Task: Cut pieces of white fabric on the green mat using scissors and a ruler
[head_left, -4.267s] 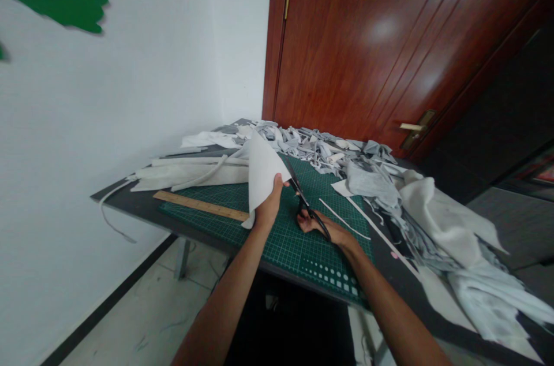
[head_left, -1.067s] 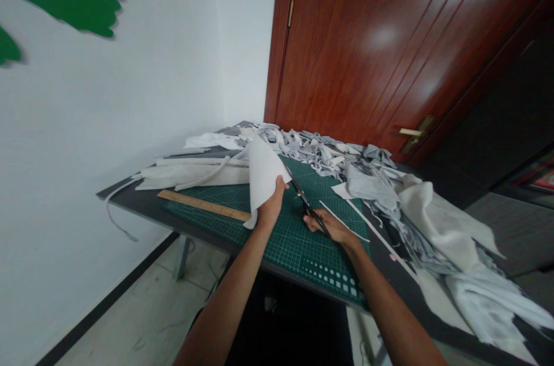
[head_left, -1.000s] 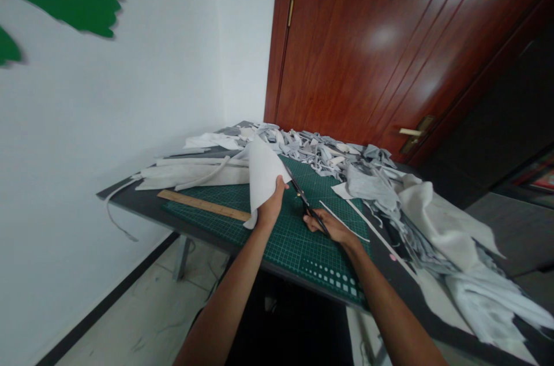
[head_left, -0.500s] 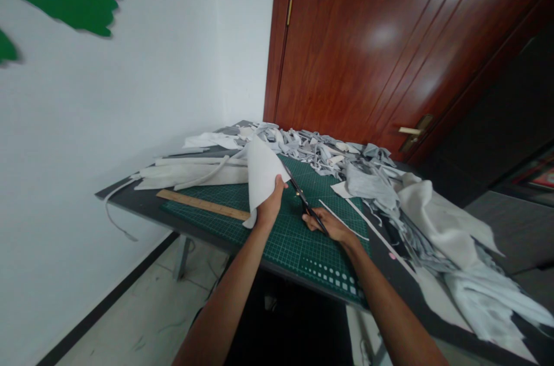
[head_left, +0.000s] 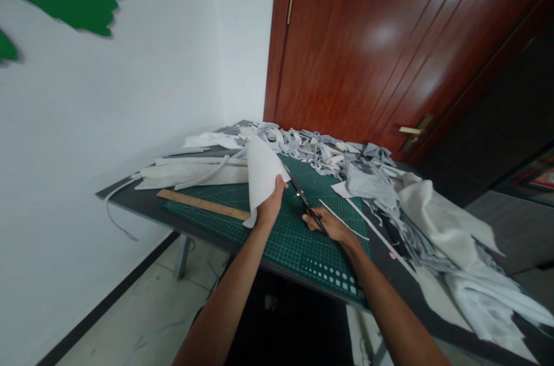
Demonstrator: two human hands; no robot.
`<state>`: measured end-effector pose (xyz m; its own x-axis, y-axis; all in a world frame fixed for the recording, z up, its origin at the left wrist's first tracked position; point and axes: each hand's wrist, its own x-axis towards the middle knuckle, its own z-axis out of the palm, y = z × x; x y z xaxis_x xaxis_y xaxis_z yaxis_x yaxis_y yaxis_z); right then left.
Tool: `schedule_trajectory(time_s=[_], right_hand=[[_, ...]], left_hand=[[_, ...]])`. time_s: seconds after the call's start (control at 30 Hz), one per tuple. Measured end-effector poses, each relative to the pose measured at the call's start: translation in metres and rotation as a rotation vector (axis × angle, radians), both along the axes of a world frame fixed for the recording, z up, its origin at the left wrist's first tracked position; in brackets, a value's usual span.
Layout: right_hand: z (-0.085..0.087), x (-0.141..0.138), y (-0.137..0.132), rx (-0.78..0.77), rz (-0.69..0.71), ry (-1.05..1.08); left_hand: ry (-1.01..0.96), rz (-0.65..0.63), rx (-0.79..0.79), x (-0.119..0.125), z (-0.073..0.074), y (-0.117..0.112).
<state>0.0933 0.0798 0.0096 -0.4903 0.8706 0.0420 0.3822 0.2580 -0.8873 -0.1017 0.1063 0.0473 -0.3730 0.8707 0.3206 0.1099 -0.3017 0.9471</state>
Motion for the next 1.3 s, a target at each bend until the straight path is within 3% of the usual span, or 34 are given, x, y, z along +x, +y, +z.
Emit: schedule_trajectory(time_s=[1.3], right_hand=[[-0.0028, 0.0001, 0.0001, 0.023, -0.015, 0.037]], left_hand=[[-0.005, -0.023, 0.015, -0.0003, -0.0024, 0.0001]])
